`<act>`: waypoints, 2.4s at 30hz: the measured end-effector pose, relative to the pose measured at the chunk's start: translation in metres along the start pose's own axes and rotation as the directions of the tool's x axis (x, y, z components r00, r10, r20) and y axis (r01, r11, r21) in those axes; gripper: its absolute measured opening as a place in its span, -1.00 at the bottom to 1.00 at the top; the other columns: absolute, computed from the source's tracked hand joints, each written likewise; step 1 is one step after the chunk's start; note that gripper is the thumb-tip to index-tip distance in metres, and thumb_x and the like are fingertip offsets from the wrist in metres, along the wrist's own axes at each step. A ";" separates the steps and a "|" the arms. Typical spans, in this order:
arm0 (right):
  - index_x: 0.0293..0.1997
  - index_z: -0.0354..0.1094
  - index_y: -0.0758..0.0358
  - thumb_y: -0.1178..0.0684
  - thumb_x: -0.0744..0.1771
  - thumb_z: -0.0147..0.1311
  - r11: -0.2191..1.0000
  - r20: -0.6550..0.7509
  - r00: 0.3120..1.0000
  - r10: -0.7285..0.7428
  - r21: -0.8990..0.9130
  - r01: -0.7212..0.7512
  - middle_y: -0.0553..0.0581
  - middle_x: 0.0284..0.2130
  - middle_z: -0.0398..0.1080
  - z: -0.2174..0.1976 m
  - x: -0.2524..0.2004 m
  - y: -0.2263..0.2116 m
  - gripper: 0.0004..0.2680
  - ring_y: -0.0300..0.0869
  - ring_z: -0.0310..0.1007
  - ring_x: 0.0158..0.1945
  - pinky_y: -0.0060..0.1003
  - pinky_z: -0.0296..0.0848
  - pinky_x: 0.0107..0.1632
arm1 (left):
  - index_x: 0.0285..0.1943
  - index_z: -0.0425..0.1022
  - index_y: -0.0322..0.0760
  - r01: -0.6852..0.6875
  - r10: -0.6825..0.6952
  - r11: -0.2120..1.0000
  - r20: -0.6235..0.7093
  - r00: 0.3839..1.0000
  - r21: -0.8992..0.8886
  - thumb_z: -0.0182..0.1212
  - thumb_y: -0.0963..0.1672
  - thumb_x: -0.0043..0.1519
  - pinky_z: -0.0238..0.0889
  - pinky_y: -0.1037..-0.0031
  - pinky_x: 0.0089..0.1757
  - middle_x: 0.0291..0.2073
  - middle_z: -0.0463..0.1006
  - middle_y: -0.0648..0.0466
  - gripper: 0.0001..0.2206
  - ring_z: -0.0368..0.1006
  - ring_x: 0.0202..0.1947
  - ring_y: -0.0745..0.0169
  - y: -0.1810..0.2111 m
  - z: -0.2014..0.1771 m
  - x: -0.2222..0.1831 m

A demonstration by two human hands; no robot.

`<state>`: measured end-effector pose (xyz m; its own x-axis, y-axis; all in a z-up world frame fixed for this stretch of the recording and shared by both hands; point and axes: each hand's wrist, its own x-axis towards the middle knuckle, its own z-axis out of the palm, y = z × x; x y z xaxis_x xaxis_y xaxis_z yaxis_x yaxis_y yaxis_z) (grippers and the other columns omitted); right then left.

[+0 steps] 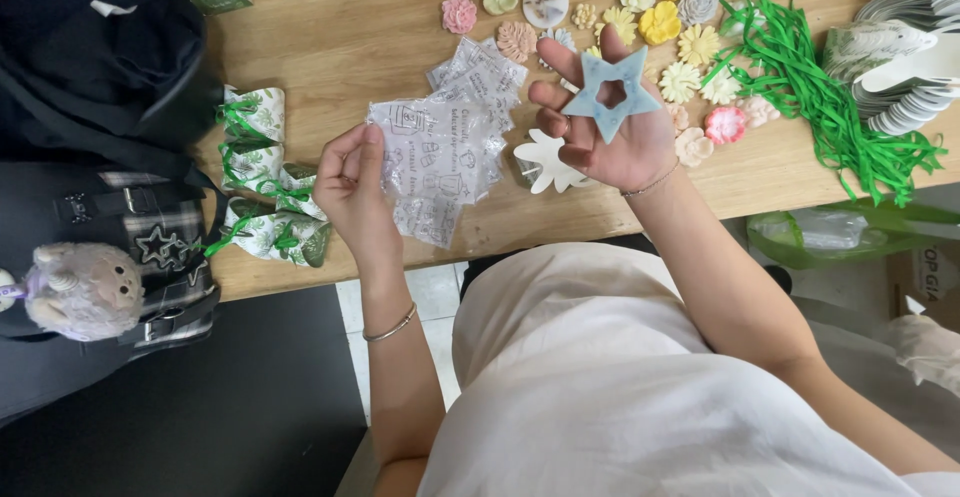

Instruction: Manually assemble packaging and place decorative floral candles inside bags and boxes.

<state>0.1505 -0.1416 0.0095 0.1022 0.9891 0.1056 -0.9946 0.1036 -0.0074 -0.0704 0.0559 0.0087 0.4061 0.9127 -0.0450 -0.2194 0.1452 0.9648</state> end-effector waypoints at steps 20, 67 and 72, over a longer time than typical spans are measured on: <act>-0.07 0.42 0.26 -0.20 0.46 -0.05 0.663 -0.696 0.691 -0.193 -0.612 -0.431 0.08 -0.40 0.45 -0.046 0.040 -0.055 -0.70 -0.22 0.42 -0.40 -0.34 0.40 -0.41 | -0.01 0.54 -0.44 -0.001 0.004 0.992 -0.028 1.000 0.126 0.32 -0.21 0.33 0.28 0.73 -0.18 -0.29 0.62 0.14 -0.86 0.44 -0.27 0.58 -0.001 -0.020 -0.001; -0.13 0.44 0.34 0.24 0.39 0.08 0.687 -0.387 0.818 -0.425 -0.726 0.013 0.08 -0.23 0.53 -0.011 0.063 0.007 -0.96 -0.25 0.57 -0.19 -0.24 0.65 -0.11 | 0.13 0.45 -0.40 0.216 -0.199 0.973 0.170 0.965 -0.086 0.18 -0.20 0.37 0.53 0.52 -0.17 -0.30 0.65 0.05 -0.81 0.58 -0.26 0.41 -0.017 0.008 -0.007; -0.10 0.48 0.34 0.26 0.39 0.12 0.592 -0.355 0.732 -0.582 -0.802 0.081 0.06 -0.28 0.55 -0.013 0.040 -0.002 -0.95 -0.32 0.49 -0.32 -0.37 0.57 -0.27 | 0.34 0.32 -0.24 0.165 -0.154 0.984 0.154 0.976 -0.061 -0.09 -0.08 0.40 0.47 0.43 -0.05 -0.07 0.59 -0.03 -0.66 0.61 -0.12 0.28 -0.003 0.022 -0.007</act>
<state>0.1570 -0.1004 0.0004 0.6599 0.7004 -0.2719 -0.5659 0.2254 -0.7930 -0.0534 0.0408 0.0115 0.5670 0.8094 -0.1529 -0.2027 0.3170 0.9265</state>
